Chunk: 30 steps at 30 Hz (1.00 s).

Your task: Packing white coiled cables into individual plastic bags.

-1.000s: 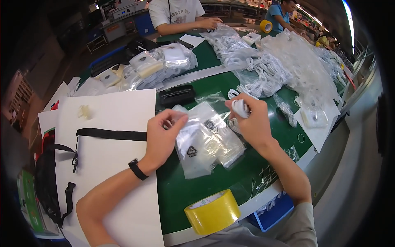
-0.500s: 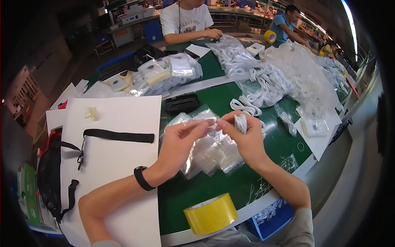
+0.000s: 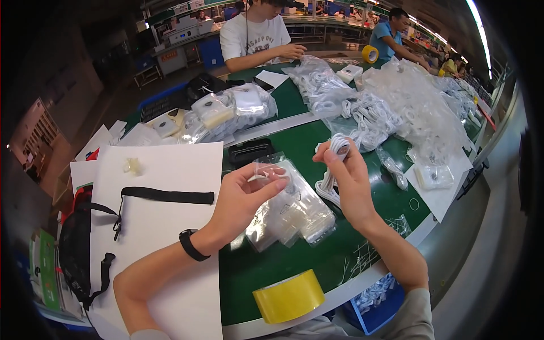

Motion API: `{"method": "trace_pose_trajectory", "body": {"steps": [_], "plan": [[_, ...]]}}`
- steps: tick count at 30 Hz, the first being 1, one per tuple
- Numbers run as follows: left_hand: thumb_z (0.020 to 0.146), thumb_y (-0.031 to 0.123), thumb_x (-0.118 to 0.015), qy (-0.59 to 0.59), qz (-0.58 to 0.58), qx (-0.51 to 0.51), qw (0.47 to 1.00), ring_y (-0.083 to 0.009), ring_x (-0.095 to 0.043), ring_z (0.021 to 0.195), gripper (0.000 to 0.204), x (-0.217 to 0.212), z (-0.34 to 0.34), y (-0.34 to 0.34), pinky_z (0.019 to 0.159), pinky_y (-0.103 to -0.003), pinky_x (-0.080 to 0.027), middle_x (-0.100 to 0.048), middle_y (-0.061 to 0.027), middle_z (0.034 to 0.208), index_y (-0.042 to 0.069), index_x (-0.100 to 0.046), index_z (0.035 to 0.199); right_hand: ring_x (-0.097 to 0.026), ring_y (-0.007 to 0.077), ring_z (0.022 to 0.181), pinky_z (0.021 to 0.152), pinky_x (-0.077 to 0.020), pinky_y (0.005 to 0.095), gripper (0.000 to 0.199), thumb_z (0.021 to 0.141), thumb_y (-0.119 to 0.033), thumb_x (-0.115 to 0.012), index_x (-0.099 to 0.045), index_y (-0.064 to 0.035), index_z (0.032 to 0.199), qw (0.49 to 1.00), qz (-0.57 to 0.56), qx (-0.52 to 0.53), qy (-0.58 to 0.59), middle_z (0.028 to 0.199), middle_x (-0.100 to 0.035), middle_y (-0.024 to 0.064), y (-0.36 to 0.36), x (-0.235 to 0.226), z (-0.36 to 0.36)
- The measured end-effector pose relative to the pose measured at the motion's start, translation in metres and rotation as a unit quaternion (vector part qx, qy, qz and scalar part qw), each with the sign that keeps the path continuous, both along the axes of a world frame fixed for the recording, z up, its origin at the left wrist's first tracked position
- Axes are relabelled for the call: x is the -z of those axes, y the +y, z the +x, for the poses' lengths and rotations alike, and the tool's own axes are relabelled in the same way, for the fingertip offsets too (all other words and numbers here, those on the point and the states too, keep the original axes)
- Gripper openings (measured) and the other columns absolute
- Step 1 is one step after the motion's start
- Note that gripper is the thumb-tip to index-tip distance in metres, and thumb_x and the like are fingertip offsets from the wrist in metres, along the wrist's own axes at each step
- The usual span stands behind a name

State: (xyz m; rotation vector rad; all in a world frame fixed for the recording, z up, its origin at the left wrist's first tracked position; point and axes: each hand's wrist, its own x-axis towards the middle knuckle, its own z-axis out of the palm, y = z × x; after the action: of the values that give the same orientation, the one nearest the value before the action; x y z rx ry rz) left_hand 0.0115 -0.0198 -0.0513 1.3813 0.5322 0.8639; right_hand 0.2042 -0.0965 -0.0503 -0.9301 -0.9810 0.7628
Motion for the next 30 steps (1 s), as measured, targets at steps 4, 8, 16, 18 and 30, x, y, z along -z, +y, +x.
{"method": "trace_pose_trajectory", "body": {"steps": [4,8,16,18,30], "plan": [[0.093,0.007,-0.071,0.010,-0.027,0.043,0.999,-0.0173,-0.072,0.096,0.011,-0.002,-0.007,0.000,0.088,-0.029,-0.057,-0.073,-0.0086,0.097,-0.001,-0.067,0.098,-0.050,0.0057,0.084,0.076,-0.0409,0.0229,0.013,0.091,-0.007,-0.072,-0.061,-0.0028,0.095,0.993,0.031,0.040,-0.108,0.090,-0.055,-0.0019,-0.007,-0.005,0.000],[0.091,0.007,-0.073,0.041,0.034,0.046,0.998,-0.0140,-0.071,0.087,0.015,-0.001,-0.008,-0.002,0.077,-0.025,-0.057,-0.072,-0.0078,0.095,-0.002,-0.067,0.102,-0.054,0.0051,0.074,0.066,-0.0443,0.0221,0.014,0.087,-0.004,-0.075,-0.062,-0.0025,0.093,0.995,0.057,0.057,-0.064,0.083,-0.060,-0.0011,-0.019,-0.019,-0.005],[0.084,0.007,-0.080,0.134,0.128,0.034,0.982,-0.0101,-0.068,0.076,0.021,-0.010,-0.008,-0.018,0.074,-0.024,-0.055,-0.071,-0.0057,0.084,-0.003,-0.067,0.097,-0.059,0.0082,0.065,0.057,-0.0472,0.0207,0.019,0.083,-0.002,-0.077,-0.059,-0.0003,0.089,0.967,0.099,0.071,-0.224,0.082,-0.062,0.0054,-0.023,-0.002,0.001],[0.084,0.008,-0.080,0.128,0.181,0.042,0.974,-0.0101,-0.067,0.074,0.021,-0.010,-0.008,-0.021,0.074,-0.024,-0.054,-0.069,-0.0048,0.081,-0.003,-0.065,0.094,-0.059,0.0078,0.065,0.057,-0.0473,0.0207,0.020,0.082,0.000,-0.078,-0.060,-0.0002,0.092,0.966,0.090,0.087,-0.228,0.082,-0.062,0.0049,-0.024,-0.001,-0.001],[0.092,0.007,-0.072,0.093,0.076,0.084,0.989,-0.0145,-0.071,0.095,0.044,0.000,-0.007,-0.016,0.087,-0.026,-0.055,-0.074,-0.0140,0.107,-0.005,-0.060,0.132,-0.055,0.0035,0.074,0.064,-0.0435,0.0194,0.028,0.083,0.001,-0.077,-0.061,-0.0021,0.106,0.926,0.104,0.173,-0.320,0.089,-0.063,0.0011,-0.017,-0.005,-0.008]]}}
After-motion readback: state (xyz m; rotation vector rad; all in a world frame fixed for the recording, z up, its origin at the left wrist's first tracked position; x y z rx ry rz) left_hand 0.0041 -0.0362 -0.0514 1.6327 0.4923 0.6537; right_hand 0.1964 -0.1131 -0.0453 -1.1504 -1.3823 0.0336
